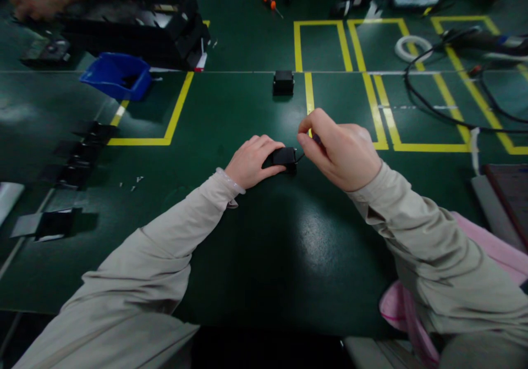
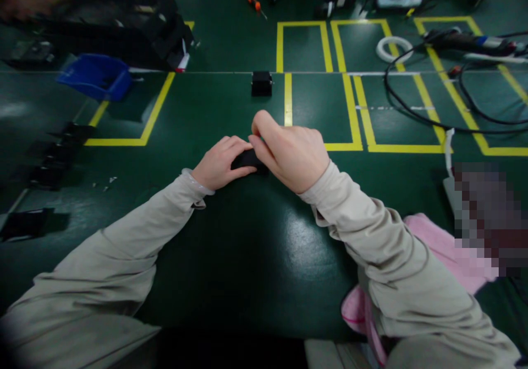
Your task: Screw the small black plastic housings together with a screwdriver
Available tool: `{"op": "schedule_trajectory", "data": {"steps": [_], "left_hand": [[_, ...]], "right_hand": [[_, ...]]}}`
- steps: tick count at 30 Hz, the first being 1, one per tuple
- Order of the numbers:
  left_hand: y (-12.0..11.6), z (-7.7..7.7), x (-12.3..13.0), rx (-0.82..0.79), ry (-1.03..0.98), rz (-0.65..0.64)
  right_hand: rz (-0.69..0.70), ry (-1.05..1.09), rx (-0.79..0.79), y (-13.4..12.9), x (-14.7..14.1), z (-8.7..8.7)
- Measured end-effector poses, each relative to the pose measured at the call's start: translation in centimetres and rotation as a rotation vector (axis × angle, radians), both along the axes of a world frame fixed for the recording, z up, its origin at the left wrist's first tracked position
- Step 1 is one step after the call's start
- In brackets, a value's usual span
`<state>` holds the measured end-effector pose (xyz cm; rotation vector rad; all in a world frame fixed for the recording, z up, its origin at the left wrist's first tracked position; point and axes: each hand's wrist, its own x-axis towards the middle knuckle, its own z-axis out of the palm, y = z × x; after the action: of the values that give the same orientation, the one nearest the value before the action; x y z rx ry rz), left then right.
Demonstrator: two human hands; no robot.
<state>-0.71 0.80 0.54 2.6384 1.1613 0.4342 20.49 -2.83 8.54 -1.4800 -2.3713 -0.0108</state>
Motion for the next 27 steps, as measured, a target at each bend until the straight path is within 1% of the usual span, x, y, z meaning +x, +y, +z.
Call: {"op": "schedule_trajectory", "data": {"steps": [4,10,18,23,27], "left_hand": [[0.00,0.05,0.02,-0.008,0.002,-0.001],[-0.02,0.07,0.01,-0.019,-0.006,0.006],[-0.04,0.06,0.01,-0.021,-0.007,0.004],[-0.06,0.13,0.02,-0.022,-0.005,0.007],[-0.01,0.07,-0.01,-0.017,-0.007,0.003]], "right_hand": [[-0.032,-0.049,-0.003,-0.04,-0.09,0.14],[-0.015,0.007,0.004,0.08,-0.08,0.10],[-0.038,-0.051,0.026,0.07,-0.01,-0.04],[-0.021,-0.020,-0.012,0.16,-0.09,0.06],[-0.027,-0.026,-0.002,0.08,-0.08,0.08]]}}
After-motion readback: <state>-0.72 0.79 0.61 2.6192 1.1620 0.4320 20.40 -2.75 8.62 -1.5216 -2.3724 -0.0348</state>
